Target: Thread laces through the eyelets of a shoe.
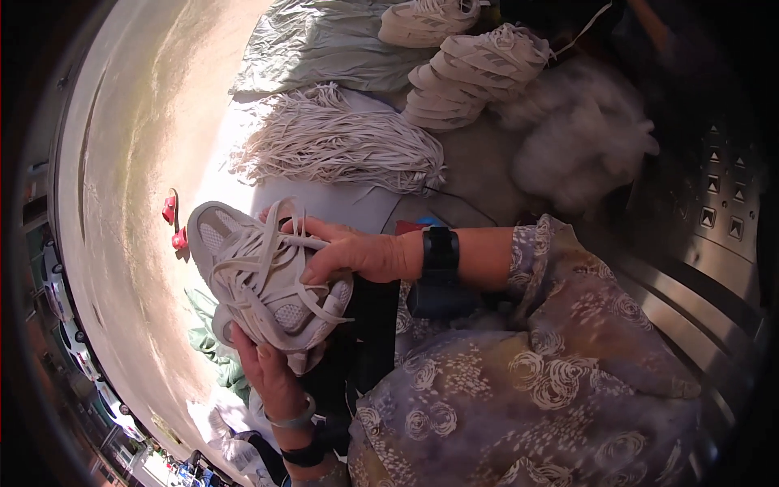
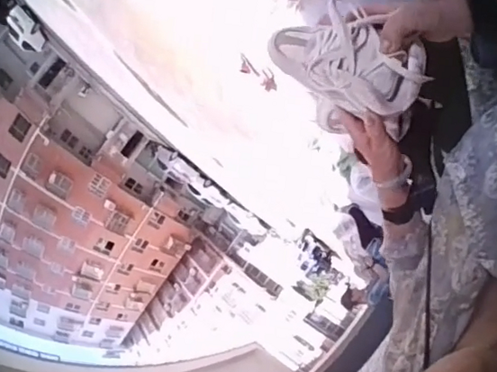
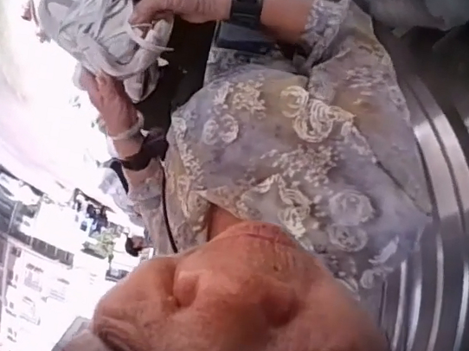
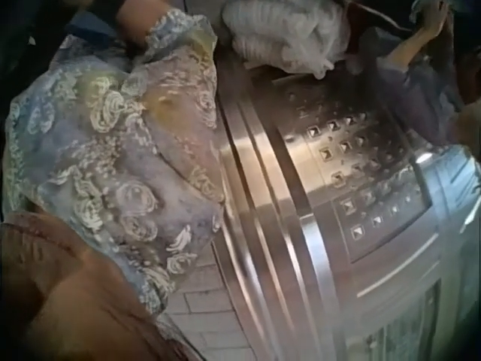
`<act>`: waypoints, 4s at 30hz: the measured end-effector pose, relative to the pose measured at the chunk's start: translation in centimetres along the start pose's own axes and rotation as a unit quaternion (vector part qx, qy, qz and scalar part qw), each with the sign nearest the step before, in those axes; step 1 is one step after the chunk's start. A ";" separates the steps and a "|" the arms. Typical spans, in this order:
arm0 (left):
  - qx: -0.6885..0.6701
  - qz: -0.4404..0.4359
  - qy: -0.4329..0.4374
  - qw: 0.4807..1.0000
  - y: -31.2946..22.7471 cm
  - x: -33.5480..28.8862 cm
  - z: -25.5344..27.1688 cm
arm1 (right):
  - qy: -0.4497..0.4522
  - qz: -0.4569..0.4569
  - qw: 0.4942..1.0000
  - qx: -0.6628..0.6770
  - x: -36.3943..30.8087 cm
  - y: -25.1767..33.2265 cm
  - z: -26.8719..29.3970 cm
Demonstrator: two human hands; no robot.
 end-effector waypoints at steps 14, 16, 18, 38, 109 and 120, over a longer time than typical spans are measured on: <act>0.003 0.056 0.305 0.951 4.5 4.9 -13.9 | -0.140 0.046 0.988 -0.034 -13.8 4.6 10.4; 0.000 0.056 0.317 0.947 4.8 5.1 -14.9 | -0.159 0.050 0.986 -0.028 -15.0 4.6 10.8; 0.020 0.056 0.340 0.938 5.0 5.0 -15.6 | -0.174 0.053 0.983 -0.017 -15.3 4.4 11.1; 0.142 0.115 0.277 0.943 2.7 5.2 -7.9 | -0.273 0.157 0.948 0.044 -19.8 2.7 17.4; 0.268 0.109 0.007 0.957 3.4 -0.3 12.5 | -0.581 -0.273 0.389 -0.661 -33.8 -4.4 31.1; 0.286 0.002 -0.009 0.958 6.0 -3.5 13.1 | -0.322 -0.463 0.296 -0.771 -31.3 2.2 32.1</act>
Point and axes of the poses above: each hand's wrist, its own x-axis towards the middle knuckle, its own z-axis out of the back of the hand, y = z × x, the point moved 8 cm from there along x, towards the middle knuckle, and after that the axes turned 4 degrees about -x, right-handed, at the moved point
